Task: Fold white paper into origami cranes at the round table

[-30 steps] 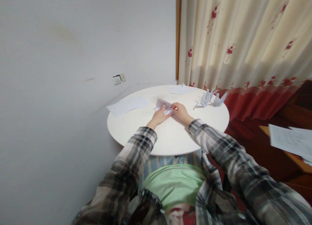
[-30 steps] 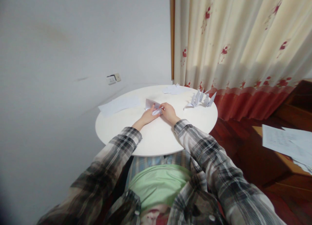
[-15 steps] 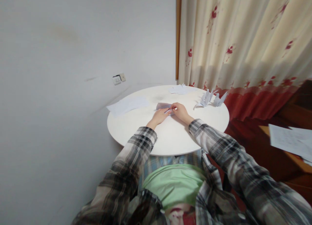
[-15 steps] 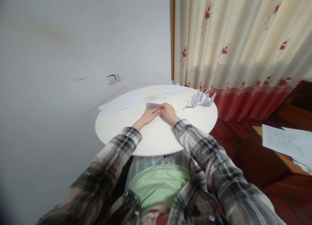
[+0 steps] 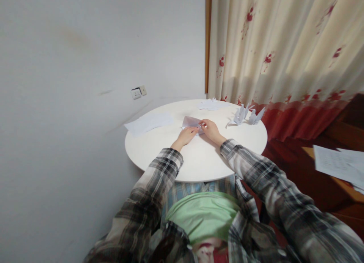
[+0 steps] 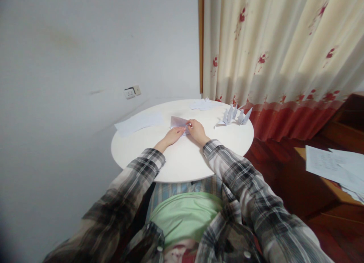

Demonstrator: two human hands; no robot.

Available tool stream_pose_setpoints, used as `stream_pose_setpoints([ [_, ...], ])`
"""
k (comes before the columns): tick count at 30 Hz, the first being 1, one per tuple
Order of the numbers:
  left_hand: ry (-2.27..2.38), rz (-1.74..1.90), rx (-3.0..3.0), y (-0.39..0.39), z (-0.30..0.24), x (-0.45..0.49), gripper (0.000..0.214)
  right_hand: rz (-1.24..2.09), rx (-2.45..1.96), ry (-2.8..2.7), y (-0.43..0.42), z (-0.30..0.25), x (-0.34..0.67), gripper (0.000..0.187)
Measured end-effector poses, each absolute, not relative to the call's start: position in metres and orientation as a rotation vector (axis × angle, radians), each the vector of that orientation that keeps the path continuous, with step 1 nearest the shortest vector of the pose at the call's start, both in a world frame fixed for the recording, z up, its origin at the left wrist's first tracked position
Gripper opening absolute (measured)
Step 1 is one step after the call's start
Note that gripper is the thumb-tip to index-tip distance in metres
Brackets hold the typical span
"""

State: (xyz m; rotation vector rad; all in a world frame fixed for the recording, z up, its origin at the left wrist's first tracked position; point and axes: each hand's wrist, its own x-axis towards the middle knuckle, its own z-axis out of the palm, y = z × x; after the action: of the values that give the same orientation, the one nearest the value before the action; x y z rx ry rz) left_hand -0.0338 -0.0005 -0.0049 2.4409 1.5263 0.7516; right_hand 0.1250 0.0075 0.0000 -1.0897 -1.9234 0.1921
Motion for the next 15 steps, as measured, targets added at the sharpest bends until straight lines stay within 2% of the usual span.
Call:
stream_pose_setpoints([
  [15,1.511,0.784,2.385,-0.0012,-0.0046,-0.0342,0.043,0.189,-1.078,-1.932,0.0079,-0.001,0.1254,0.028],
])
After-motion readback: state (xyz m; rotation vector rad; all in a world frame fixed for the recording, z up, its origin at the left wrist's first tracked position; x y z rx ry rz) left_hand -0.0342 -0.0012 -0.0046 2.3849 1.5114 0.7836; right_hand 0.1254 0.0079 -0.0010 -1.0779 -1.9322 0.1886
